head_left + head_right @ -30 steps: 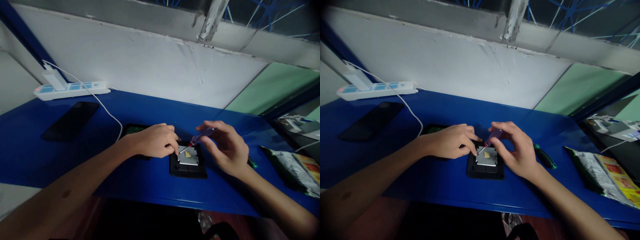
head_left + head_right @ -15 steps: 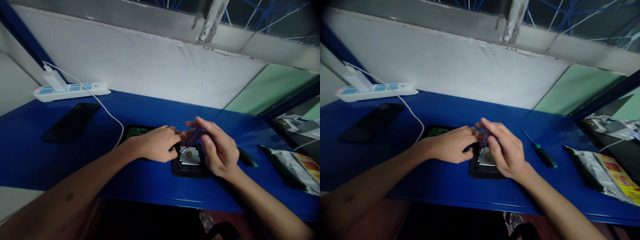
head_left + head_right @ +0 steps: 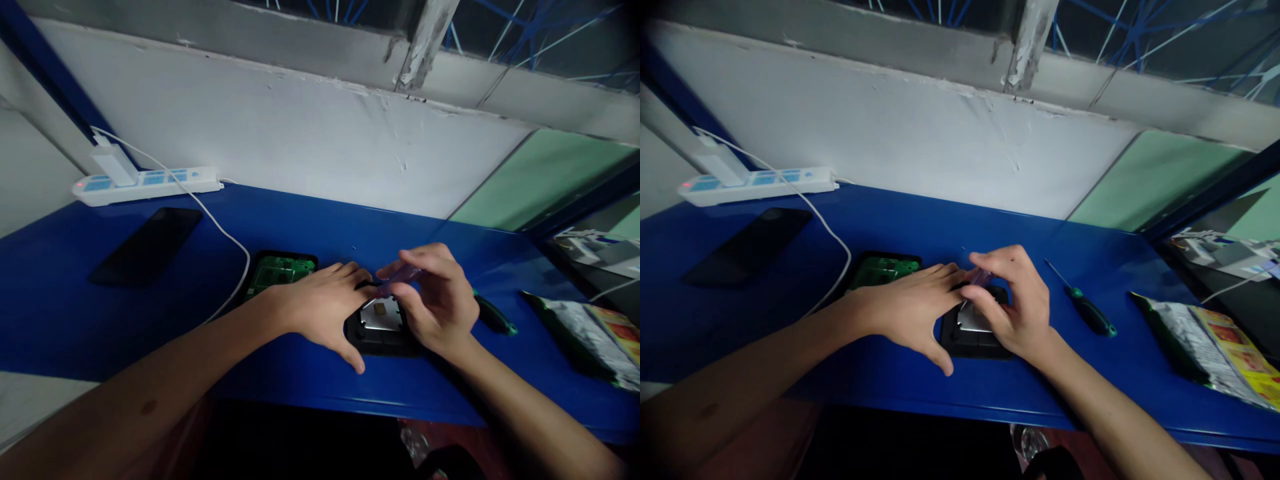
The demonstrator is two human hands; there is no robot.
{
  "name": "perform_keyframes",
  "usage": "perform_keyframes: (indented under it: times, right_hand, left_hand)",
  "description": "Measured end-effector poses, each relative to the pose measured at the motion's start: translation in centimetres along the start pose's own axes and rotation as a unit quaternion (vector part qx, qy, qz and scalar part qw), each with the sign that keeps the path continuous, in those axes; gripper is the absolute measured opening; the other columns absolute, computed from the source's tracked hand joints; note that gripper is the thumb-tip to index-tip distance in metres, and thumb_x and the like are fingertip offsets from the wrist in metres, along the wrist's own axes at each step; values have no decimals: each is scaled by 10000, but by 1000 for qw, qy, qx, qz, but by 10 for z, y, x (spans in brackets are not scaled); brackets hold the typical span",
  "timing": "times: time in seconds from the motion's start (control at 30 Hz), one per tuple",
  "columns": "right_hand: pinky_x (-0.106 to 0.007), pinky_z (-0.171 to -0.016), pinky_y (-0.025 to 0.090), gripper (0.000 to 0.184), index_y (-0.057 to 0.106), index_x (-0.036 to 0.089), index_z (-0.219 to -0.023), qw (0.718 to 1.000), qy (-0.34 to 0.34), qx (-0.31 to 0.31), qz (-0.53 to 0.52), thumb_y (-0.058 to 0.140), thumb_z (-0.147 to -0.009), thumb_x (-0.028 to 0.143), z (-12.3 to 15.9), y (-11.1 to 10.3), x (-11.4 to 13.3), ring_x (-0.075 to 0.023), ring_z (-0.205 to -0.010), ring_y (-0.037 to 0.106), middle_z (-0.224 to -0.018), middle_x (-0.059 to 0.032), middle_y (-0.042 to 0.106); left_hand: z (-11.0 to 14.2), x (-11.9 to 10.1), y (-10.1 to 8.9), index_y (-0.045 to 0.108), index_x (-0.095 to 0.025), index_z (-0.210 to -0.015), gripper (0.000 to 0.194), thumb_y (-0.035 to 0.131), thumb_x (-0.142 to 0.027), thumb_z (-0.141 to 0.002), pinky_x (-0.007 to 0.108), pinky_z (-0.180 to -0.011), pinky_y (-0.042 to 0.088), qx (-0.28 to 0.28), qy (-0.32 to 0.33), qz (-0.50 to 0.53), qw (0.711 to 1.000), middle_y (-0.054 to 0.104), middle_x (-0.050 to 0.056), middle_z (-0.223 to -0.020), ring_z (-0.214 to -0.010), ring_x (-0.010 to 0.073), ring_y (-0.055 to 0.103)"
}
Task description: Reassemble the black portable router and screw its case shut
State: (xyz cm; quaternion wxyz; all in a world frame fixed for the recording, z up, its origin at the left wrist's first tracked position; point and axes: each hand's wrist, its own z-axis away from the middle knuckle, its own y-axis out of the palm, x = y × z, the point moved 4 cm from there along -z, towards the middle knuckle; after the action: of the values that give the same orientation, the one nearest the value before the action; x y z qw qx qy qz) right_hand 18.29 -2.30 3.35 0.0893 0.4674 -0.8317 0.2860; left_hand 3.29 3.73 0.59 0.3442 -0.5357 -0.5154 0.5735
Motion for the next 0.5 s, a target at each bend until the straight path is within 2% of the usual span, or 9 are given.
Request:
perform_keyframes:
  times: [0.13, 0.2, 0.4, 0.5]
  right_hand:
    - [-490, -829, 633, 478, 502, 316, -1477, 997, 62, 31, -33, 469, -1012, 210, 0, 2, 3, -257, -1026, 730, -1224, -91, 699]
    - [-491, -842, 638, 510, 467, 329, -1503, 996, 77, 35, -31, 458, -1013, 190, 1, 3, 5, -257, -1054, 726, -1272, -86, 693]
    - [-439, -706, 647, 590, 523, 369, -1425, 999, 31, -9, -22, 672, -901, 140, 4, 4, 0, -227, -873, 692, -1035, -51, 669]
    - [-441, -687, 639, 570, 556, 369, -1376, 1000, 9, -6, -23, 710, -875, 144, 5, 4, -2, -229, -854, 670, -999, -49, 645]
  left_hand:
    - [0, 1, 1, 550, -136, -1356, 977, 782, -780, -660, 502, -1083, 361, 4, 2, 15, 1000, 531, 213, -1440, -1317, 416, 481]
    - [0, 2, 1, 545, -139, -1365, 974, 774, -779, -668, 501, -1095, 345, 1, 6, 18, 1000, 523, 212, -1452, -1349, 421, 457]
    - [-1, 1, 2, 579, -132, -1302, 966, 771, -811, -642, 491, -1036, 395, -6, 8, -8, 1000, 630, 184, -1291, -1166, 381, 562]
    - [-1, 1, 2, 583, -117, -1300, 980, 781, -808, -634, 491, -1030, 406, -11, 11, -15, 1000, 626, 197, -1284, -1140, 376, 570]
